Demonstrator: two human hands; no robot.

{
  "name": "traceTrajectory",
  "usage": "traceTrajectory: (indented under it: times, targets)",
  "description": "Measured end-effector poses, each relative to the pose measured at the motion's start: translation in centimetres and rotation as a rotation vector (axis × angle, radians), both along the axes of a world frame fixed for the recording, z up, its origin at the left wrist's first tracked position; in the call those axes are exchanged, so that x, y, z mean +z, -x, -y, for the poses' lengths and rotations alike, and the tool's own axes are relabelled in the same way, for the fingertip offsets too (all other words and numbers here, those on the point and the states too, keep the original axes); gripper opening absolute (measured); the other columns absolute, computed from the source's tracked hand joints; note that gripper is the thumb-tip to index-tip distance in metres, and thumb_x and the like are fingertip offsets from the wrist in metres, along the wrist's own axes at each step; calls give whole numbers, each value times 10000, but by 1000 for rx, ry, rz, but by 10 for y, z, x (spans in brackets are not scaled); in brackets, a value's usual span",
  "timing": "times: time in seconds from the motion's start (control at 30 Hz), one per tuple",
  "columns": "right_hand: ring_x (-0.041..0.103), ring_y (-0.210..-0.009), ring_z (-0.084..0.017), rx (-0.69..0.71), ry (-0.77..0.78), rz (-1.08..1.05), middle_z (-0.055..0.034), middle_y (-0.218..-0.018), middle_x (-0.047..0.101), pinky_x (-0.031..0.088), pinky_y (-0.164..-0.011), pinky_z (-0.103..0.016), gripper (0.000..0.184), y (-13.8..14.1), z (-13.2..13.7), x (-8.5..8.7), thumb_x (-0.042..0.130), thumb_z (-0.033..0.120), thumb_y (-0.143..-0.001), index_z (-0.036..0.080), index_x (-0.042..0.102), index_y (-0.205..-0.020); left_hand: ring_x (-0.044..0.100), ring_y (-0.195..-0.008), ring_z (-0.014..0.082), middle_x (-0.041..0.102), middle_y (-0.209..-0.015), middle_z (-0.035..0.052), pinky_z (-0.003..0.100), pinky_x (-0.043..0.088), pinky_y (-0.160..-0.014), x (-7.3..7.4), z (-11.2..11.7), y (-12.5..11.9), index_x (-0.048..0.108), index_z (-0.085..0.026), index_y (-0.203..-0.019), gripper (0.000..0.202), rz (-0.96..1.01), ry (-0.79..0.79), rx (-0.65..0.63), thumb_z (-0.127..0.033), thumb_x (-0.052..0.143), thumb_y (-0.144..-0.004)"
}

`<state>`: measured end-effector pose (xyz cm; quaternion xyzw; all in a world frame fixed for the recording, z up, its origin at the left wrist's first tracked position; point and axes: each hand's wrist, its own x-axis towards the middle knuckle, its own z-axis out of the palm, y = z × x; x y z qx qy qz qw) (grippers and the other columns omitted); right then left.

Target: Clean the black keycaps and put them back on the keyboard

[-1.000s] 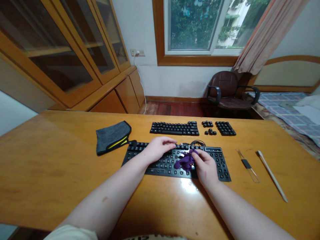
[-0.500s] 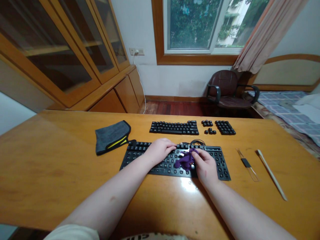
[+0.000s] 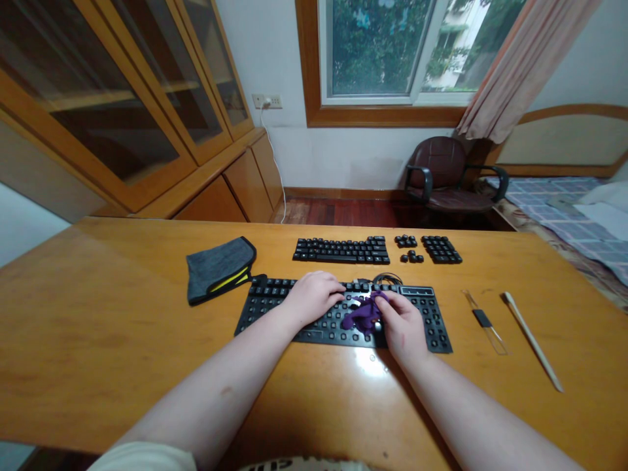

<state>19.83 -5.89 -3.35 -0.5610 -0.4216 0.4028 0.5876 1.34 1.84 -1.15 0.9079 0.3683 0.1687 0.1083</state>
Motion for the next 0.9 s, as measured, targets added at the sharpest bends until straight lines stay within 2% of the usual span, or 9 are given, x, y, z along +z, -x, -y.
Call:
traceTrajectory:
  times: [0.33,0.63,0.9]
  targets:
    - [597,-734,-195,-6,-16,-15,-39,-759,675,463,-699,-320,200,1,-1,-8,639,358,-708,185,686,-797,599,-826,178,686,-851,32,283,447,-767,-3,-3,1,707,-245,-905,206,-10,67,24,-336,552,-805]
    - [593,-725,-190,18,-8,-16,-31,-758,676,459,-677,-304,178,-1,0,-5,634,346,-712,190,683,-784,604,-786,186,687,-810,22,286,448,-712,-2,-1,0,696,-230,-793,171,25,103,120,-342,566,-785]
    - [585,-714,-181,36,0,-47,-25,-755,665,454,-674,-305,159,-1,-1,-5,631,332,-722,195,678,-787,594,-778,192,672,-785,31,300,421,-716,-4,3,-3,674,-215,-769,156,5,14,79,-332,572,-790]
